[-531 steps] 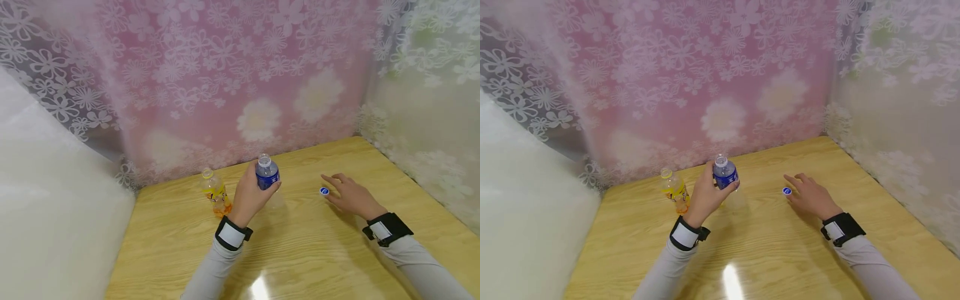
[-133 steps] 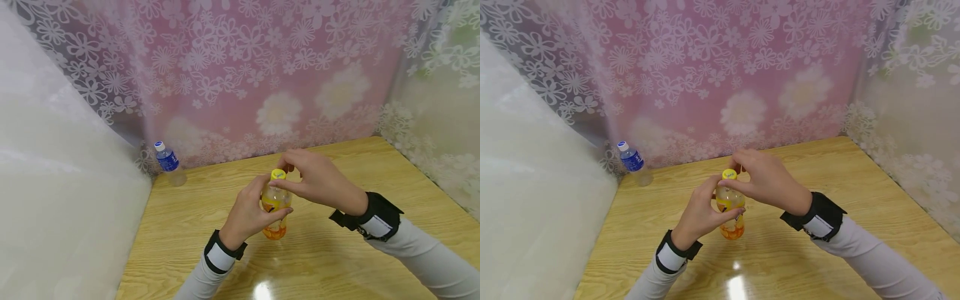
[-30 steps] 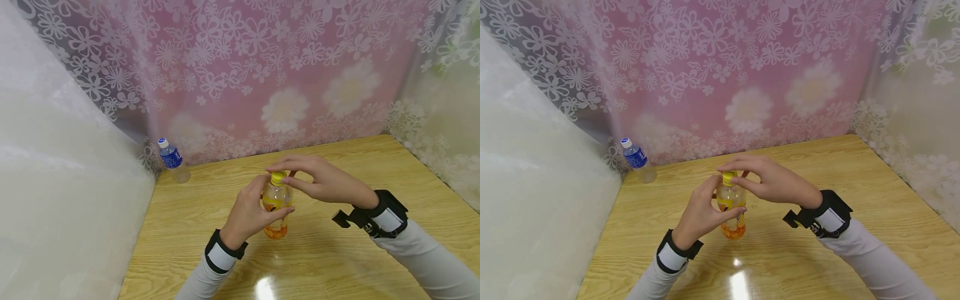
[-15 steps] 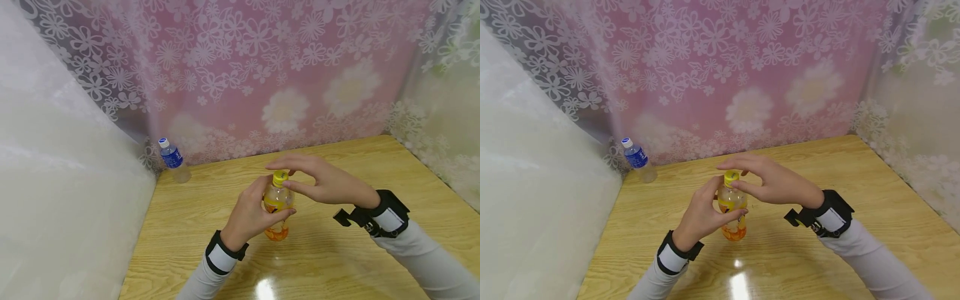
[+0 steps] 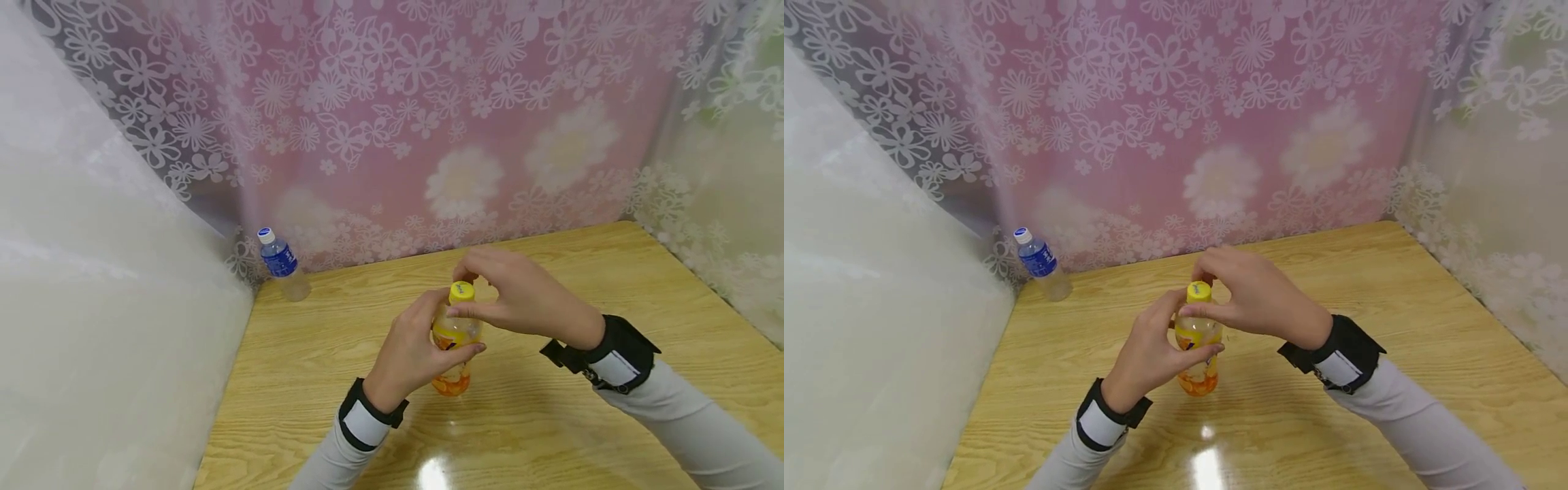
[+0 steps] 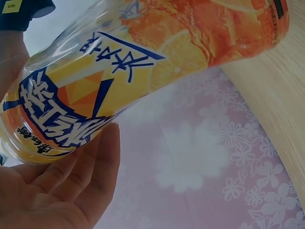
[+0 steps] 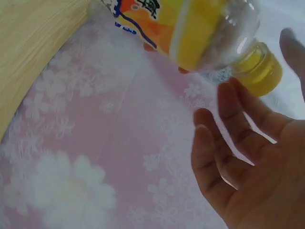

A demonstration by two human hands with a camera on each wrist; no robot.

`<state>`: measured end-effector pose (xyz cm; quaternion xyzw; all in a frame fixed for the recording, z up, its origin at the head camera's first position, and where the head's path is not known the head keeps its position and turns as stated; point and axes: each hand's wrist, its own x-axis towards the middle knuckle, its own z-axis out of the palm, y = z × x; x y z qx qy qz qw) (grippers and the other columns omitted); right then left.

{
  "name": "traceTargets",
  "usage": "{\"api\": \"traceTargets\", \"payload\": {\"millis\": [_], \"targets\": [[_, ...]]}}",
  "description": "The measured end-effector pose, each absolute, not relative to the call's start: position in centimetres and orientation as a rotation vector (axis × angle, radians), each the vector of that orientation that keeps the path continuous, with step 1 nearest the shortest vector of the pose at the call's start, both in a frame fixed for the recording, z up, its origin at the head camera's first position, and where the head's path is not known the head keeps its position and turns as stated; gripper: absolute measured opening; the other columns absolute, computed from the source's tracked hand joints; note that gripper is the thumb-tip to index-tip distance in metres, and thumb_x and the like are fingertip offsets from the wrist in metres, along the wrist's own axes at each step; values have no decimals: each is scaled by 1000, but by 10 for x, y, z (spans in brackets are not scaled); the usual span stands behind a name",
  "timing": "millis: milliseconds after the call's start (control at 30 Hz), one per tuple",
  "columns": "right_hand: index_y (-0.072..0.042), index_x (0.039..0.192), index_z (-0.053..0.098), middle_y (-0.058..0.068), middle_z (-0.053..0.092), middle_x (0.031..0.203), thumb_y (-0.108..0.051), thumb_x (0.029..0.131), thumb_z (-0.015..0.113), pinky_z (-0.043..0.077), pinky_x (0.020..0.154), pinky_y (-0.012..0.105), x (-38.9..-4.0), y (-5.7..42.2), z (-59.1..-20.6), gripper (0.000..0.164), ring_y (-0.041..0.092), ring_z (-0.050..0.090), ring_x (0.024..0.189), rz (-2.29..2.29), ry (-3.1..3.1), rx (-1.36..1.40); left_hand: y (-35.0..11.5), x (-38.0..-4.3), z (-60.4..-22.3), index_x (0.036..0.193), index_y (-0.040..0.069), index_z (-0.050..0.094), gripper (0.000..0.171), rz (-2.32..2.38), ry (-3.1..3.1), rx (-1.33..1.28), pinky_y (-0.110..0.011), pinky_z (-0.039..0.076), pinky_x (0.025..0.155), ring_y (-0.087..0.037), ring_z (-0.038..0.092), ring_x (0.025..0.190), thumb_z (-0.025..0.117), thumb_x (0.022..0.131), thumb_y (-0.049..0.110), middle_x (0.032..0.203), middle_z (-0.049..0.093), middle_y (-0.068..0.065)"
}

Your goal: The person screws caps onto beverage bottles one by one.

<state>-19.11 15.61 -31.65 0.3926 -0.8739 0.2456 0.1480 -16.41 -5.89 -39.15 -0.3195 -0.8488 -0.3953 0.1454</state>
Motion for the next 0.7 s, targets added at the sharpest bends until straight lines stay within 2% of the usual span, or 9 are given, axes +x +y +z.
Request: {"api": "traceTargets", "payload": {"millis": [67,167,233,300,400,433,567,633,700], "targets": [[-22,125,66,-7,67,113,-41,90,83,54,78,30,-191,158,-316,43,6,58,96,734,-2539,1175,-59,-164,-391,146,16,53,77,-1138,-2443,-920,-17,59,75,-9,72,97,91,83,38,124,67,0],[-22,144,59,-5,64,134,-28,99,75,57,84,31,-192,165,-314,48,6,60,105,854,-2541,1319,-60,-165,-389,147,15,52,78,-1130,-2442,-924,-19,60,78,-11,73,100,91,83,38,127,67,-1],[-23,150,56,-4,60,147,-18,102,69,58,91,34,-193,170,-312,50,8,61,118,918,-2526,1416,-61,-165,-389,147,15,52,78,-1129,-2441,-929,-21,61,80,-11,73,103,91,83,38,130,67,-2],[-23,152,54,-4,58,151,-10,104,65,57,97,36,-194,174,-310,51,11,60,127,939,-2515,1475,-61,-165,-389,147,15,52,78,-1133,-2438,-935,-22,62,82,-12,73,105,91,83,37,131,67,-2],[-24,150,57,-4,59,150,-4,104,62,56,104,38,-194,176,-308,50,15,57,137,923,-2502,1509,-61,-165,-390,147,16,51,79,-1138,-2436,-938,-23,62,81,-12,73,105,91,83,38,129,67,-2],[-24,148,59,-4,60,148,-3,104,62,56,103,37,-195,176,-308,50,15,58,136,917,-2499,1509,-61,-165,-390,148,16,51,80,-1135,-2436,-940,-23,62,81,-12,73,105,91,83,38,129,67,-1],[-25,133,67,-9,67,129,-10,100,70,58,91,32,-196,172,-310,37,8,63,114,871,-2497,1417,-61,-165,-390,148,16,52,79,-1132,-2443,-934,-20,61,78,-11,72,103,90,83,40,128,66,-1],[-26,120,69,-12,66,114,-20,97,76,54,83,30,-196,168,-312,25,5,59,102,826,-2512,1319,-60,-165,-390,146,16,53,77,-1131,-2449,-929,-17,59,76,-10,72,101,89,83,42,128,66,0],[-26,111,67,-13,64,105,-30,94,80,50,80,30,-196,163,-313,21,5,54,97,780,-2529,1241,-60,-164,-390,146,17,53,76,-1137,-2451,-926,-15,58,74,-9,72,98,89,84,43,126,66,1]]}}
